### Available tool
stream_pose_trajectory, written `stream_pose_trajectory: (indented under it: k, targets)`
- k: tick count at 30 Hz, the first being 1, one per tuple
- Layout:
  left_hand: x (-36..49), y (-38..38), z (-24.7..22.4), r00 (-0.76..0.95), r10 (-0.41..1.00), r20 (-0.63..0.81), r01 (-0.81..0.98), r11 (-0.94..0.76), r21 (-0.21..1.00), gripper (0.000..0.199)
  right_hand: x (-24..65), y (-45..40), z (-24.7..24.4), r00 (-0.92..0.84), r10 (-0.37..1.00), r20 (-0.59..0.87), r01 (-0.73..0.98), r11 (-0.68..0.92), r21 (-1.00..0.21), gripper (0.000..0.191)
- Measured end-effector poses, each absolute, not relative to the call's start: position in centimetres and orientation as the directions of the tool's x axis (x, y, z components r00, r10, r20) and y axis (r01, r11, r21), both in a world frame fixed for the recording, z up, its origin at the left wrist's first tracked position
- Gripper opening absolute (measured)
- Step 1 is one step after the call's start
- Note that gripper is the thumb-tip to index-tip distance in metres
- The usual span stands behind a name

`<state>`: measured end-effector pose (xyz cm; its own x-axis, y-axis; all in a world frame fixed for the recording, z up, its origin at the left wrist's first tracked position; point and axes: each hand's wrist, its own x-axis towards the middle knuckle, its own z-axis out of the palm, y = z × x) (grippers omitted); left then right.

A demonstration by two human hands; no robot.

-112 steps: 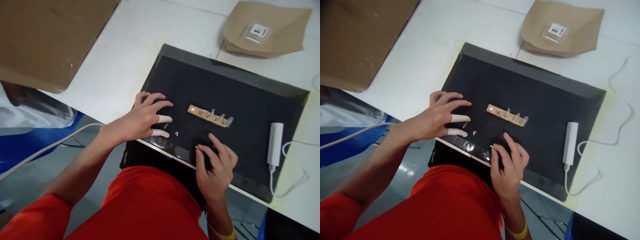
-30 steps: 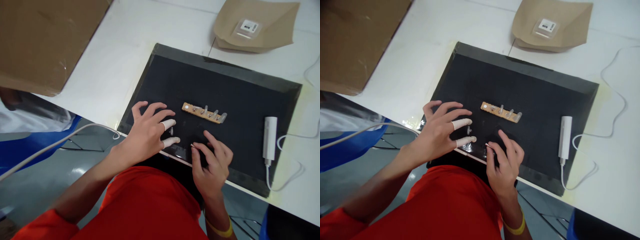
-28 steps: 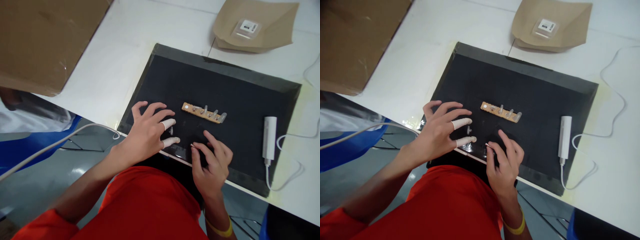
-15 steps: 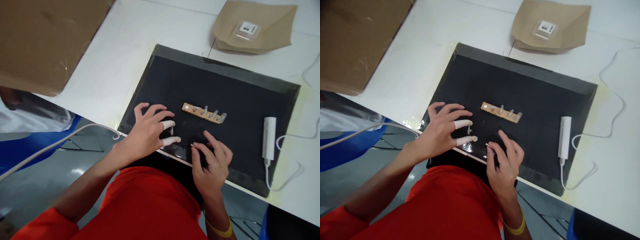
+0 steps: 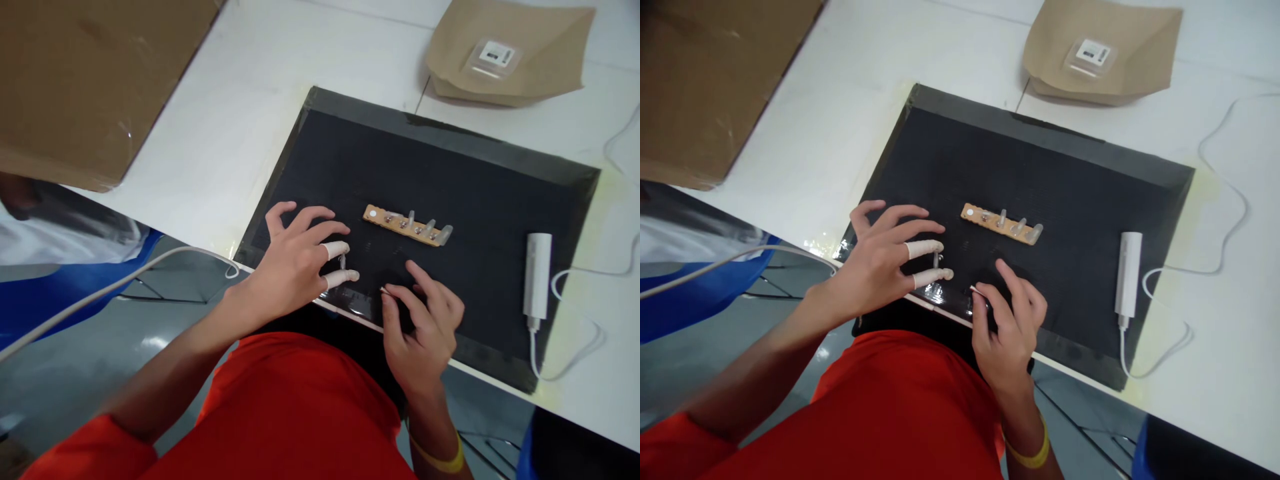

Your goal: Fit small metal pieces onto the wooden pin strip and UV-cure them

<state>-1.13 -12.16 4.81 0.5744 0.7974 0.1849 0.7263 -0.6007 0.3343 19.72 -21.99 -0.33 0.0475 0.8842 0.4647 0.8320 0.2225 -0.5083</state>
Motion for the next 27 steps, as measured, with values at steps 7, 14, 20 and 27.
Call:
stream_pose_trajectory:
  k: [7, 14, 20, 27]
  targets:
    - [-1.07, -12.11, 4.79, 0.592, 0.775, 0.221, 0.723, -0.632, 0.279, 0.012, 19.68, -21.93, -0.22, 0.045, 0.884, 0.465, 0.835, 0.223, -0.503, 0.017]
    - [-0.93, -12.11, 4.84, 0.605, 0.753, 0.26, 0.718, -0.657, 0.231, 0.012, 19.72, -21.94, -0.29, 0.041, 0.878, 0.477, 0.835, 0.232, -0.498, 0.018]
    - [-0.85, -12.3, 4.96, 0.588, 0.769, 0.251, 0.736, -0.637, 0.229, 0.012, 19.76, -21.96, -0.3, 0.041, 0.881, 0.471, 0.833, 0.23, -0.503, 0.018]
    - [-0.76, -12.39, 4.84, 0.589, 0.767, 0.254, 0.738, -0.639, 0.217, 0.013, 19.69, -21.99, -0.3, 0.041, 0.879, 0.474, 0.838, 0.228, -0.496, 0.015]
